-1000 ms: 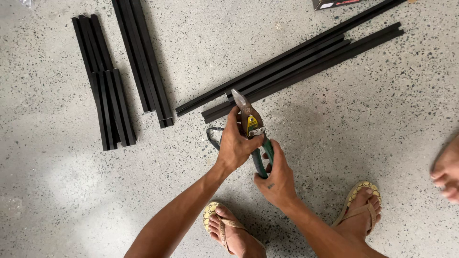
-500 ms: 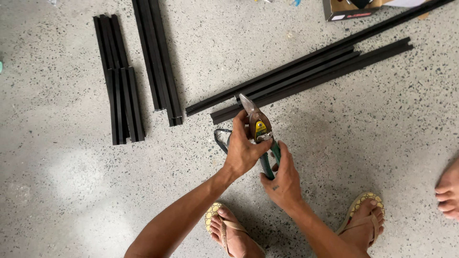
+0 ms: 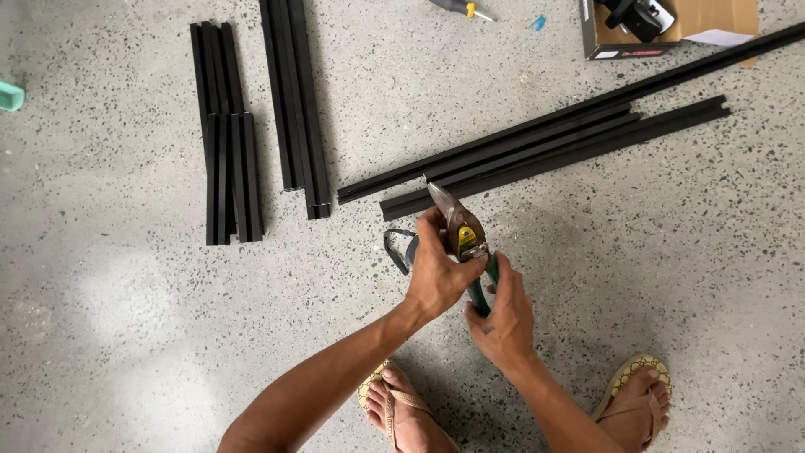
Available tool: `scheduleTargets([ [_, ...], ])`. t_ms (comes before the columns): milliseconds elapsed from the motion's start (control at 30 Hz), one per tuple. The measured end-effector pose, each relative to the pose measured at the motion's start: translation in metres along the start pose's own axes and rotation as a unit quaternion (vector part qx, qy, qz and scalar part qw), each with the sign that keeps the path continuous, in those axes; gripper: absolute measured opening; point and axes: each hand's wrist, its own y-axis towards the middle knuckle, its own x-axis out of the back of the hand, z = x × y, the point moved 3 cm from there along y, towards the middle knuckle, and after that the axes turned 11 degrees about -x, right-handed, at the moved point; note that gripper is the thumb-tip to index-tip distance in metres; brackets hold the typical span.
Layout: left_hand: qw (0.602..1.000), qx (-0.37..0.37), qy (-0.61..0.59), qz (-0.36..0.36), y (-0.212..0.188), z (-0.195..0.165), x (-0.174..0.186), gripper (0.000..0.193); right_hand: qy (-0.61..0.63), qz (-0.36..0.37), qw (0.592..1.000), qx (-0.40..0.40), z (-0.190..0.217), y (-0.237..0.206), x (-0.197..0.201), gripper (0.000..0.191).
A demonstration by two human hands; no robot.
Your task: The person uses pliers to cut a black metal profile into smaller pieces. They then inspect the cut ends and organize the pieces into neat stacks on the floor.
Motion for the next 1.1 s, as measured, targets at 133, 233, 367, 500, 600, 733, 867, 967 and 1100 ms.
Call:
scheduleTargets([
  [133,0.999,0.004,0.017,0.04,-0.009,0.013,0.003,0.085,0.061,0.025,0.998,-0.013,-0.015,0.0,-0.011,0.093],
  [233,0.989,-0.016,0.09,0.115,-0.015,0.03,0.02,0.079,0.141,0.11,0.977,-0.119,-0.039,0.005,-0.02,0.084],
  [367,0.913,-0.037,0.346,0.214,-0.019,0.059,0.05,0.079,0.104,0.124,0.953,-0.256,-0.075,0.01,-0.03,0.071],
  [500,0.796,-0.085,0.495,0.338,-0.021,0.092,0.057,0.107,0.033,0.085,0.96,-0.264,-0.105,0.019,-0.031,0.073],
  [600,0.76,-0.12,0.543,0.337,-0.025,0.111,0.058,0.102,-0.027,0.081,0.965,-0.25,-0.125,0.022,-0.036,0.077],
  [733,0.767,-0.063,0.546,0.332,-0.026,0.126,0.068,0.088,-0.132,0.065,0.968,-0.202,-0.142,0.015,-0.048,0.08],
  [867,0.759,0.003,0.562,0.329,-0.037,0.112,0.096,0.085,-0.206,0.041,0.971,-0.11,-0.141,0.005,-0.058,0.083],
  [967,0.743,0.069,0.565,0.352,-0.043,0.093,0.123,0.094,-0.232,0.046,0.97,-0.056,-0.134,0.005,-0.062,0.083],
  [1100,0.793,0.169,0.487,0.325,-0.038,0.085,0.158,0.08,-0.237,0.034,0.969,-0.061,-0.128,0.007,-0.06,0.085],
])
